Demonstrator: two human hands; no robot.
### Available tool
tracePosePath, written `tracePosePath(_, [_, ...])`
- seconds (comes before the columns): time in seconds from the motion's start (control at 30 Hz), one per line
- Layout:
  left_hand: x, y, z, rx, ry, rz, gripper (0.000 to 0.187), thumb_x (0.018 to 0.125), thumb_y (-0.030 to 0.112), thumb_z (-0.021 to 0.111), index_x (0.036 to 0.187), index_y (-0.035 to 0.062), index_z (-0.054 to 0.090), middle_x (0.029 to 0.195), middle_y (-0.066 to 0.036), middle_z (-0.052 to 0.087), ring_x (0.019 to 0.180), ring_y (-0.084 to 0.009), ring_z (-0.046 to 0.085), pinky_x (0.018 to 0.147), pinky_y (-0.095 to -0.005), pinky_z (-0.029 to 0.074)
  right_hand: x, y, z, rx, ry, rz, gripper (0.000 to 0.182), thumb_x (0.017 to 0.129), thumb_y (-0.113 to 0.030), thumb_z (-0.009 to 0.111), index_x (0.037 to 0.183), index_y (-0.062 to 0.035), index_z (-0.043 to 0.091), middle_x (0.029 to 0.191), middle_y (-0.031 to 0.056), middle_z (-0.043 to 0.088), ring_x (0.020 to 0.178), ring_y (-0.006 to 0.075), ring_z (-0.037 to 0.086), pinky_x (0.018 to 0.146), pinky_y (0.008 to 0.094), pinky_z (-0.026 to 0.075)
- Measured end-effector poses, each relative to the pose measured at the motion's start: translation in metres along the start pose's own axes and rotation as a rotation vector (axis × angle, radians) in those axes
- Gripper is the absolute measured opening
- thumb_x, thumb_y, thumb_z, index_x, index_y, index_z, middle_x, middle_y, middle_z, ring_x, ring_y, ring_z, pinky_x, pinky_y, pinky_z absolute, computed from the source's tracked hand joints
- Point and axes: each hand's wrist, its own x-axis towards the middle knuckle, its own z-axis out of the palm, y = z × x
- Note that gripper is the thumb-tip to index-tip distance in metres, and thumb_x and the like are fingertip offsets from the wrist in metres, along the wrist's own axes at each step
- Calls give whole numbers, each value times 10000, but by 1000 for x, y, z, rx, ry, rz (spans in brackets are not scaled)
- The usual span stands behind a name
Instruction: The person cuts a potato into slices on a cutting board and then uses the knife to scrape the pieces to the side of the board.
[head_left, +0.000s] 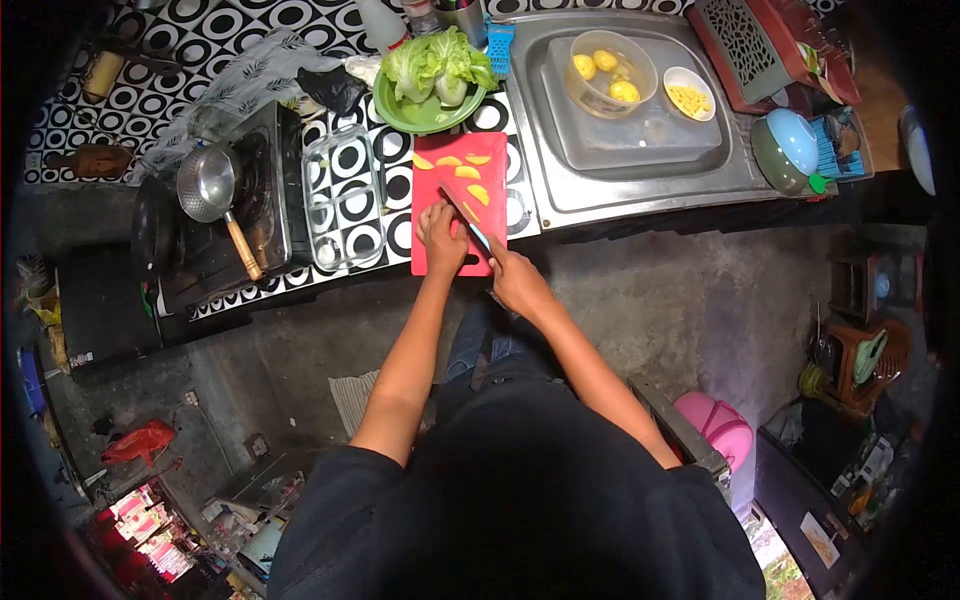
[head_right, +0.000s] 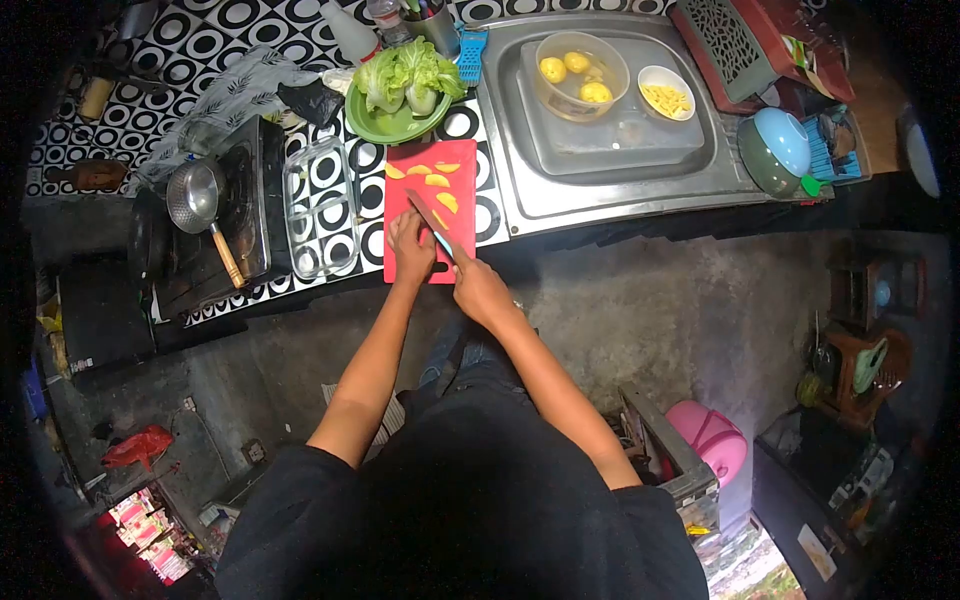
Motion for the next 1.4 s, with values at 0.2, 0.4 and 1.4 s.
tracePosePath(0.2, [1, 0, -1, 5, -24, -12, 385, 744, 32, 704, 1117, 47, 613, 1307, -133, 583, 1265, -376, 464, 1086, -510, 311, 9, -9, -4, 20, -26, 25, 443, 991, -111, 469, 1428, -54, 428, 1005, 338, 650, 976, 517, 615, 845, 600, 465])
tracePosePath(0.4, [-1, 0, 0, 1, -8, -6, 409, 739, 24, 704, 1137, 45, 615, 1309, -131, 579, 1269, -367, 462, 1088, -510, 307, -2, 0, 0, 14, 3, 3, 447, 992, -115, 469, 1431, -38, 431, 1016, 345, 649, 994, 517, 614, 849, 601, 462])
tracePosePath(1.4, [0, -2, 1, 17, -24, -13, 397, 741, 58, 718, 1126, 57, 622, 1300, -123, 582, 1260, -363, 469, 1082, -511, 309, 19, -7, -5, -17, -49, 32, 478, 999, -142, 483, 1466, -67, 415, 1053, 346, 649, 1011, 515, 618, 875, 588, 472])
